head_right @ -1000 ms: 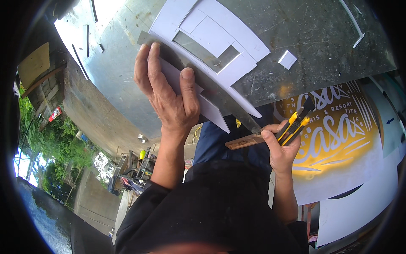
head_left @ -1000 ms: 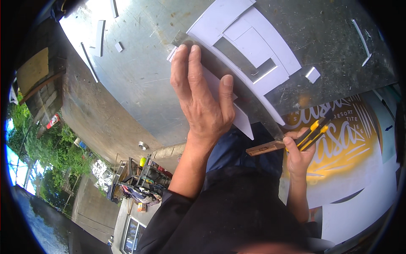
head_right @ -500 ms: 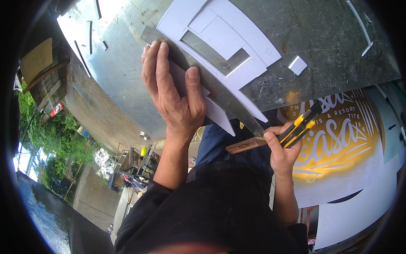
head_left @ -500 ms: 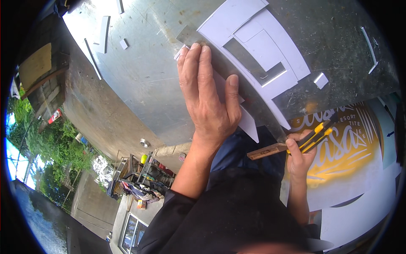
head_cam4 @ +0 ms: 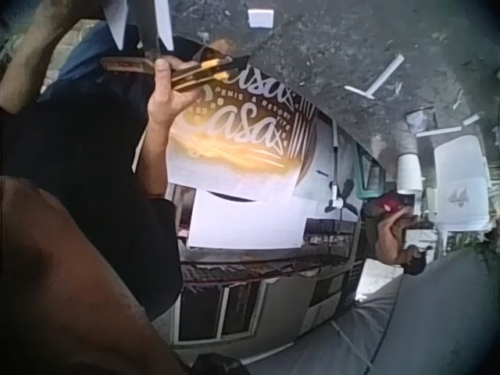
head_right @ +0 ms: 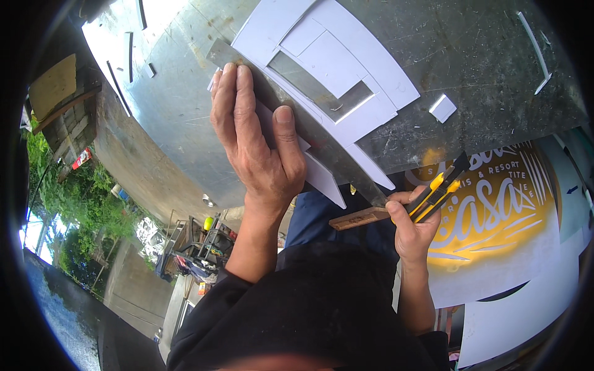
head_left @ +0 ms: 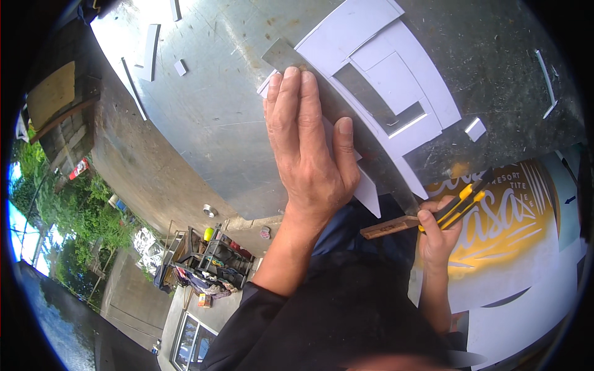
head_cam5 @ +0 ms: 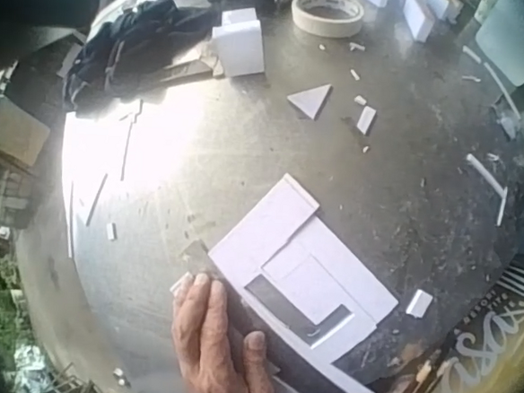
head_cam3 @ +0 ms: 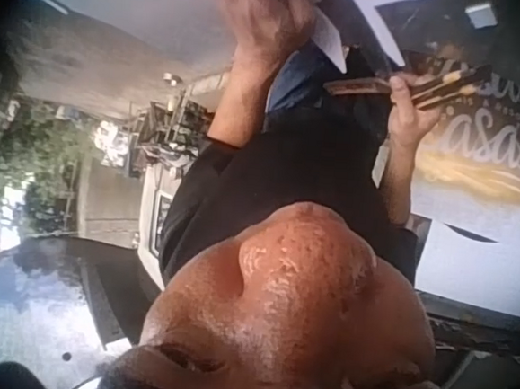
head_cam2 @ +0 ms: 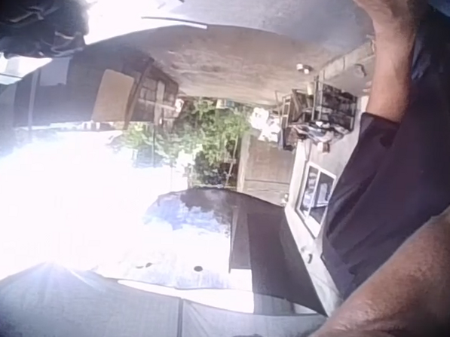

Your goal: Cutting out a sign letter from foam board using a utility knife and square.

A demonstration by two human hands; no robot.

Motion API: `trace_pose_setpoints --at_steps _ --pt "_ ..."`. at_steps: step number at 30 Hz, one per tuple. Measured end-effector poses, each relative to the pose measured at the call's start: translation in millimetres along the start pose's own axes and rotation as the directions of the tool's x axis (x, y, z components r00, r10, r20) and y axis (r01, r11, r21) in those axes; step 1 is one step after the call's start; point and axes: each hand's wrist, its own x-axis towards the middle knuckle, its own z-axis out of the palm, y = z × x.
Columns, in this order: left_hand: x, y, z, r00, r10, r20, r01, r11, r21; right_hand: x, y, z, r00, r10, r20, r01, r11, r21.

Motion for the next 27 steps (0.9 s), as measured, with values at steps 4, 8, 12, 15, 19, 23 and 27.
trace_pose_setpoints --at_steps 4,8,12,15,19,23,27 --pt "0 1 0 1.000 -0.009 -0.003 0.009 1.000 0.000 1 4 -5 1.000 -0.018 0.026 0.018 1.000 -0.003" --pt "0 1 -1 1.000 -0.005 0.003 0.005 1.000 0.009 0 3 -6 1.000 -0.007 0.020 0.008 1.000 -0.021" --pt "0 -2 -2 1.000 0.002 0.018 -0.003 1.000 0.010 -1 5 -6 1.000 0.009 -0.004 -0.009 0.999 -0.040" --pt "3 -2 -6 0.999 -0.001 0.050 0.001 1.000 0.003 1 3 -7 1.000 0.024 -0.001 -0.024 0.999 -0.036" --pt "2 -3 -8 0.993 0.011 0.114 -0.013 1.000 0.012 2 -1 -7 0.999 -0.010 0.037 0.012 0.998 -0.069" --pt "0 -5 -1 0.998 0.026 0.052 -0.028 0.999 0.026 1 -3 -5 1.000 -0.009 0.025 0.011 0.997 -0.083" --pt "3 -5 -3 0.998 0.039 0.043 -0.041 0.998 0.039 2 -7 -4 0.999 -0.015 0.029 0.017 0.998 -0.068"
